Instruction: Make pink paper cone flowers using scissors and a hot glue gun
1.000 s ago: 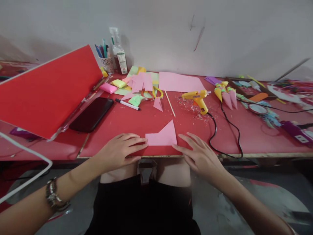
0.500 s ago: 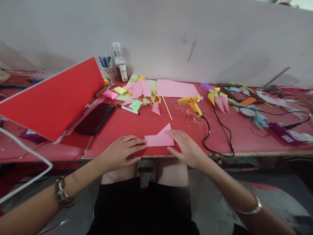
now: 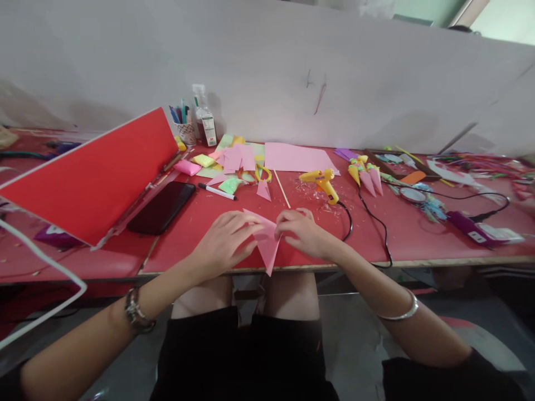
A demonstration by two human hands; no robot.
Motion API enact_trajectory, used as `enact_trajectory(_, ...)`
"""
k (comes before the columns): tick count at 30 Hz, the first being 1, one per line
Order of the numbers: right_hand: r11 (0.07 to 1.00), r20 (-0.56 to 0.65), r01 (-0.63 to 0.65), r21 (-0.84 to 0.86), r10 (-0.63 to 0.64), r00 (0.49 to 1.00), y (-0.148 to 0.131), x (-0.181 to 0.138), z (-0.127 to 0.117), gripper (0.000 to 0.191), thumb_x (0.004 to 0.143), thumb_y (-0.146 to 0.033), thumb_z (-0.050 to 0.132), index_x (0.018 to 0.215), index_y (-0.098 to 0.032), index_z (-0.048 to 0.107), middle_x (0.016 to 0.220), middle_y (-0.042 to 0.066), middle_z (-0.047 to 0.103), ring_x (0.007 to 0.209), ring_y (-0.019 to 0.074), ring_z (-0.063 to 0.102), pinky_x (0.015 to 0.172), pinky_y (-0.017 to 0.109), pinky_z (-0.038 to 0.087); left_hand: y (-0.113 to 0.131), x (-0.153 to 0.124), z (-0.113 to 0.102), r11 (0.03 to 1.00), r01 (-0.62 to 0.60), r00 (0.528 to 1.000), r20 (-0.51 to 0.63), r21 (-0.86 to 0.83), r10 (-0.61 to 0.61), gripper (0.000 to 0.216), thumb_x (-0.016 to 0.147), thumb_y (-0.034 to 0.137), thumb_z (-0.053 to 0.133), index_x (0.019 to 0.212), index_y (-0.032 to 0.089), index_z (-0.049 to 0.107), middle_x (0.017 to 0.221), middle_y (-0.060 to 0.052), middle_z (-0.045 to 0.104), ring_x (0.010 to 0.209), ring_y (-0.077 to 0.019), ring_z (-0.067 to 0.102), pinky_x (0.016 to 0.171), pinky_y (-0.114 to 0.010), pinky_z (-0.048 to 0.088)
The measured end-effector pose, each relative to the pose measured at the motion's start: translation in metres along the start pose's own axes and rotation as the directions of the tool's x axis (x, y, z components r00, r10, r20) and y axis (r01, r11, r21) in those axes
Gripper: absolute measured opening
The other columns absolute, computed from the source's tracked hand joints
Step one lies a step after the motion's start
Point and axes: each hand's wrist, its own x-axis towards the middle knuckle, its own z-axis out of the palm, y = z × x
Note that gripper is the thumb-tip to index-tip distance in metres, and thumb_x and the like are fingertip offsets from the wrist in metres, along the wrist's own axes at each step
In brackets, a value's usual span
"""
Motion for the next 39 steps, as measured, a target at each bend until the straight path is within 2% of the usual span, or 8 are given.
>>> enact_trajectory(3,0.999,-0.07,0.003,0.049,0.001,0.998,0.011,0.006,0.003,0.025,0.07,-0.006,0.044,0.073,-0.02,0.065,0.101,0.006,0.051,0.102,0.0194,0.046,0.088,0.04,0.031,0.003,0.01,0.012,0.998,0.004,0.995,0.1,0.062,-0.01,0.03,0.086,0.022,0.032,0.103,0.016,0.057,0.11,-0.009,0.053,0.102,-0.0207,0.045,0.086,-0.036,0.039)
enact_trajectory(8,0.95,-0.094,-0.098,0.295,0.131,0.987,0.031,0.014,0.011,0.034,0.068,-0.002,0.033,0.065,-0.017,0.064,0.077,0.003,0.059,0.076,0.0127,0.055,0.075,0.027,0.04,0.01,0.017,0.025,0.991,0.114,0.949,0.287,0.071,-0.13,0.028,0.085,0.021,0.035,0.101,0.014,0.057,0.095,-0.007,0.057,0.089,-0.0192,0.051,0.075,-0.032,0.045)
enact_trajectory(11,0.883,-0.124,-0.232,0.407,0.305,0.944,0.036,0.015,0.016,0.03,0.07,-0.008,0.034,0.06,-0.016,0.062,0.066,0.002,0.062,0.066,0.0127,0.056,0.066,0.024,0.04,0.013,0.021,0.026,0.979,0.178,0.926,0.321,0.094,-0.199,0.027,0.085,0.022,0.036,0.099,0.013,0.057,0.093,-0.008,0.056,0.087,-0.0193,0.052,0.07,-0.031,0.046)
enact_trajectory(17,0.833,-0.208,-0.22,0.508,0.366,0.907,0.035,0.014,0.031,0.017,0.07,-0.024,0.046,0.073,-0.016,0.06,0.065,0.0,0.061,0.061,0.0118,0.053,0.059,0.022,0.039,0.021,0.029,0.029,0.956,0.208,0.9,0.343,0.208,-0.27,0.032,0.083,0.022,0.038,0.11,0.011,0.051,0.094,-0.01,0.055,0.088,-0.0222,0.052,0.069,-0.034,0.045)
enact_trajectory(25,0.787,-0.218,-0.315,0.531,0.486,0.847,0.029,0.011,0.038,0.018,0.07,-0.021,0.043,0.081,-0.019,0.057,0.06,-0.003,0.056,0.055,0.0102,0.05,0.059,0.023,0.038,0.03,0.034,0.034,0.939,0.203,0.87,0.39,0.276,-0.303,0.04,0.085,0.023,0.034,0.122,0.008,0.041,0.098,-0.012,0.053,0.091,-0.0245,0.051,0.064,-0.035,0.046)
enact_trajectory(30,0.734,-0.165,-0.285,0.616,0.474,0.865,0.032,0.014,0.033,0.019,0.071,-0.023,0.043,0.083,-0.017,0.057,0.063,-0.002,0.057,0.055,0.0101,0.049,0.057,0.024,0.037,0.032,0.035,0.035,0.939,0.21,0.874,0.378,0.273,-0.306,0.037,0.088,0.023,0.026,0.118,0.01,0.044,0.096,-0.012,0.054,0.091,-0.0242,0.052,0.063,-0.036,0.047)
enact_trajectory(34,0.782,-0.151,-0.299,0.547,0.443,0.884,0.031,0.013,0.032,0.015,0.071,-0.022,0.045,0.078,-0.017,0.057,0.055,-0.004,0.053,0.053,0.0098,0.047,0.058,0.023,0.035,0.032,0.036,0.034,0.94,0.201,0.866,0.398,0.276,-0.302,0.037,0.087,0.023,0.027,0.116,0.009,0.045,0.097,-0.012,0.053,0.09,-0.0246,0.052,0.063,-0.036,0.048)
enact_trajectory(39,0.868,-0.231,-0.333,0.368,0.432,0.872,0.021,0.007,0.032,0.014,0.072,-0.017,0.045,0.077,-0.017,0.058,0.054,-0.003,0.054,0.054,0.0111,0.049,0.062,0.025,0.032,0.033,0.038,0.035,0.94,0.199,0.859,0.413,0.279,-0.304,0.035,0.084,0.018,0.033,0.115,0.007,0.044,0.097,-0.012,0.052,0.088,-0.0241,0.053,0.059,-0.033,0.048)
